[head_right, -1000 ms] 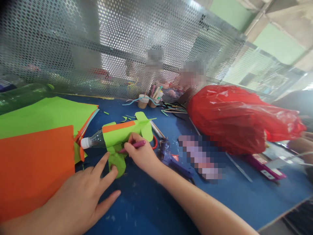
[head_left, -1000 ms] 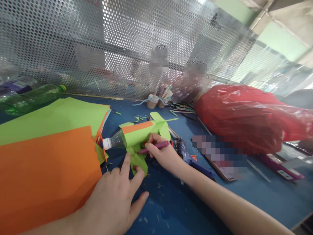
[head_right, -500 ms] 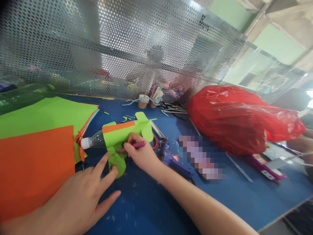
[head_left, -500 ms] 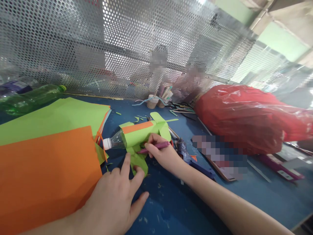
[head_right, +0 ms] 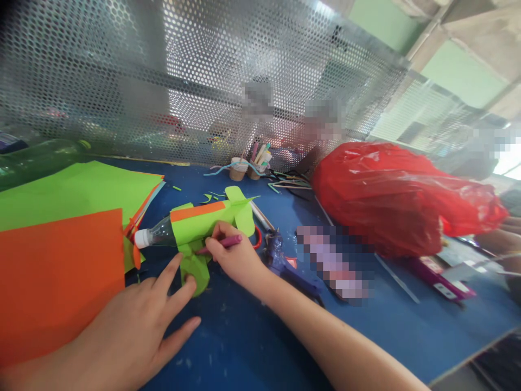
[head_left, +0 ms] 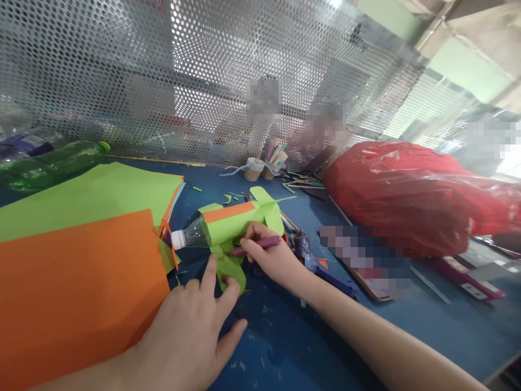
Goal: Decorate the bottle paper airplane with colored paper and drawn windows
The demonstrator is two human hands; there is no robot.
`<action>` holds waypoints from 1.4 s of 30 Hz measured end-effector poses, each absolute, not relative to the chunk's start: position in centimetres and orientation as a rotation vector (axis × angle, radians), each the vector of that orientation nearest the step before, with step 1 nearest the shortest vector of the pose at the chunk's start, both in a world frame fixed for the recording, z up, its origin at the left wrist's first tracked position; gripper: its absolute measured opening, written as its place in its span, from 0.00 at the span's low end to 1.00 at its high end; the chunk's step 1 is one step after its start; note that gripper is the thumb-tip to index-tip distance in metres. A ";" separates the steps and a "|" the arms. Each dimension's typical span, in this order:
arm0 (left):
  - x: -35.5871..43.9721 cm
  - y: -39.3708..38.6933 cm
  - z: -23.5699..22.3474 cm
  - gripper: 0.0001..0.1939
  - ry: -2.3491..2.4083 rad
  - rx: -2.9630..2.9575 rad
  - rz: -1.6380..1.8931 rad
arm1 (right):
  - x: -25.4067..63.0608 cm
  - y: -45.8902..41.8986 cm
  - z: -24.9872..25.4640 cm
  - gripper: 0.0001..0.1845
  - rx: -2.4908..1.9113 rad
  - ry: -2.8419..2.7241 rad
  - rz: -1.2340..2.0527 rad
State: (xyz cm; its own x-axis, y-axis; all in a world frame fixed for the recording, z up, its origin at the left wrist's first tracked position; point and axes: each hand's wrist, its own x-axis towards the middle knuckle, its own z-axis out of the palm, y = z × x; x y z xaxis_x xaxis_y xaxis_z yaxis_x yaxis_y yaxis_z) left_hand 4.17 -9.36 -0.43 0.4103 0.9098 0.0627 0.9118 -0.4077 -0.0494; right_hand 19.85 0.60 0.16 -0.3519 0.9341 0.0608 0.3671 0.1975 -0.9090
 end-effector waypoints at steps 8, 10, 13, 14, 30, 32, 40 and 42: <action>4.1 -9.4 -0.5 0.20 -1.668 -2.596 -0.068 | 19.8 0.6 0.3 0.11 -1.239 -1.873 1.067; 4.2 -9.4 -0.5 0.20 -1.686 -2.579 -0.083 | 19.9 0.7 0.3 0.11 -1.236 -1.866 1.071; 4.1 -9.3 -0.6 0.20 -1.690 -2.594 -0.076 | 19.9 0.7 0.1 0.10 -1.224 -1.846 1.106; 4.0 -9.3 -0.6 0.20 -1.682 -2.611 -0.070 | 19.9 0.7 0.1 0.10 -1.230 -1.847 1.111; 4.3 -9.5 -0.4 0.20 -1.661 -2.548 -0.070 | 19.7 0.6 0.1 0.11 -1.212 -1.840 1.150; 4.3 -9.5 -0.3 0.19 -1.659 -2.546 -0.059 | 19.7 0.6 0.1 0.10 -1.198 -1.837 1.161; 4.3 -9.5 -0.3 0.20 -1.647 -2.544 -0.064 | 19.7 0.6 0.2 0.11 -1.216 -1.846 1.148; 4.3 -9.5 -0.3 0.20 -1.645 -2.551 -0.071 | 19.7 0.6 0.3 0.11 -1.228 -1.853 1.125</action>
State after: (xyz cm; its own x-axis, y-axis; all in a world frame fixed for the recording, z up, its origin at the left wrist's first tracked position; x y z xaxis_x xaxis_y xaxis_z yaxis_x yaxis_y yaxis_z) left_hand 4.26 -9.49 -0.31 0.4134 0.9055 0.0962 0.9104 -0.4090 -0.0627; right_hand 19.69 0.58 0.27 -0.3600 0.9316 0.0501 0.3853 0.1974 -0.9014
